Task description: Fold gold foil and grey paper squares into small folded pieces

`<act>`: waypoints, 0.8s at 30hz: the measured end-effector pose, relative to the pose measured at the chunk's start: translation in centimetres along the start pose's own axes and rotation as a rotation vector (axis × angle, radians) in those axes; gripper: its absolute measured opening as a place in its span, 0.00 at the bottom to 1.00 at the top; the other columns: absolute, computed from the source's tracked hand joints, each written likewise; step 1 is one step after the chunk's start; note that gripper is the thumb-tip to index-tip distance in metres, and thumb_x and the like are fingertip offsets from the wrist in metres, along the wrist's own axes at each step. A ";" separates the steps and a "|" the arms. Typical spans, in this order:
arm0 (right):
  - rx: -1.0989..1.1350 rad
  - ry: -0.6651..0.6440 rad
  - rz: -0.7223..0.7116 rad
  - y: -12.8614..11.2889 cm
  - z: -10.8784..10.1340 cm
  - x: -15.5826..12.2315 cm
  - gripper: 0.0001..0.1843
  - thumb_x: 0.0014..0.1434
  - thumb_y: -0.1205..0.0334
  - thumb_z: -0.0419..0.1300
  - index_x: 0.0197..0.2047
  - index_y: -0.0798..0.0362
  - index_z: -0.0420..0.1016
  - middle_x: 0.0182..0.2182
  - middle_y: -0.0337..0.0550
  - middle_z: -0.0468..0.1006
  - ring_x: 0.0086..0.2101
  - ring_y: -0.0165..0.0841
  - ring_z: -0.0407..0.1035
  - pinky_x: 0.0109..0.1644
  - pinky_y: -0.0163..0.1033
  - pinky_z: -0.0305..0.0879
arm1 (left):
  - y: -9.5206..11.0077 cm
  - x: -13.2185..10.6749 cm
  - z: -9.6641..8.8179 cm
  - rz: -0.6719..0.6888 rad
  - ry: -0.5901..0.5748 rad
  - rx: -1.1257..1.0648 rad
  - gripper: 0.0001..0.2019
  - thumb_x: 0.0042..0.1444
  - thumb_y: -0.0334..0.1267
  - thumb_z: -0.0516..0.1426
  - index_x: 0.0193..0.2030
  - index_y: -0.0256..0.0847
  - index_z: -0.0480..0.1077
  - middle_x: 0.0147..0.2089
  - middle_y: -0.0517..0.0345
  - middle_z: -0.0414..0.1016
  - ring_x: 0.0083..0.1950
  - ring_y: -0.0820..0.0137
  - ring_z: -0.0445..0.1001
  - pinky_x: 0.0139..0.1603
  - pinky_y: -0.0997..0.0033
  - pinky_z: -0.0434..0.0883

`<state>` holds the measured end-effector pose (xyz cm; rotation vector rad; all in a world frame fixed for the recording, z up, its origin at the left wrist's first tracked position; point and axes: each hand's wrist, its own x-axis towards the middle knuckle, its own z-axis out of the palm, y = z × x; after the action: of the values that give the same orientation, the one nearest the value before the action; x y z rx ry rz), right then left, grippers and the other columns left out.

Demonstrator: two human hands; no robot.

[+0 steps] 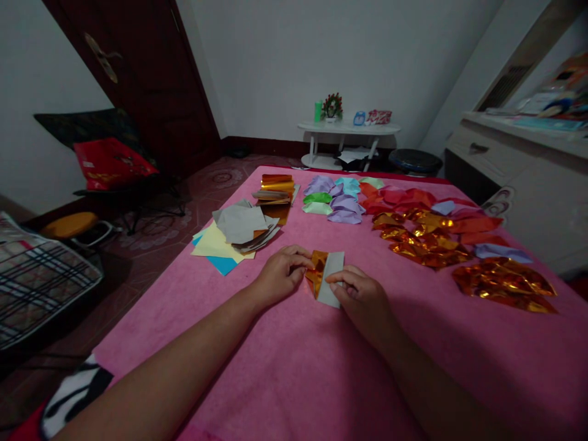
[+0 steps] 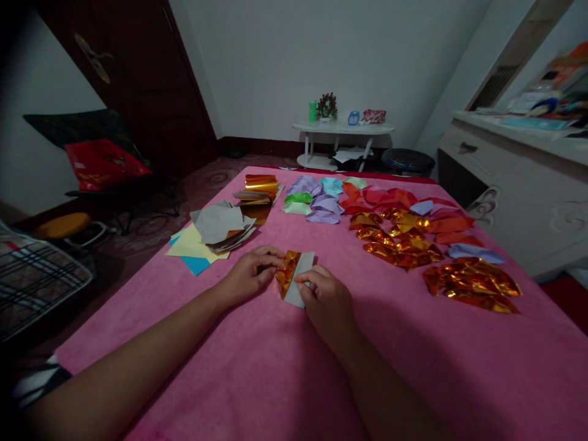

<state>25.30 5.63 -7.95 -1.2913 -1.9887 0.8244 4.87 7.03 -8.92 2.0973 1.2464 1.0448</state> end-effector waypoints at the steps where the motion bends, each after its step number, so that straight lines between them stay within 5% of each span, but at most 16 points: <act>1: -0.001 0.000 0.002 0.0 0.0 0.0 0.11 0.56 0.66 0.53 0.35 0.52 0.78 0.31 0.39 0.72 0.25 0.27 0.63 0.28 0.33 0.57 | 0.0 0.0 0.0 0.000 0.002 -0.002 0.14 0.51 0.22 0.53 0.36 0.39 0.77 0.44 0.53 0.74 0.46 0.68 0.72 0.49 0.67 0.70; 24: 0.009 0.004 0.021 -0.2 0.0 -0.1 0.11 0.55 0.66 0.53 0.34 0.51 0.78 0.31 0.39 0.72 0.26 0.28 0.64 0.28 0.33 0.57 | 0.2 0.1 -0.1 -0.010 -0.005 -0.004 0.14 0.51 0.22 0.53 0.37 0.39 0.77 0.45 0.53 0.74 0.47 0.68 0.72 0.49 0.66 0.70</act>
<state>25.26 5.52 -7.81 -1.3099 -1.9689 0.8398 4.90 6.96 -8.63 2.0874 1.2502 1.0366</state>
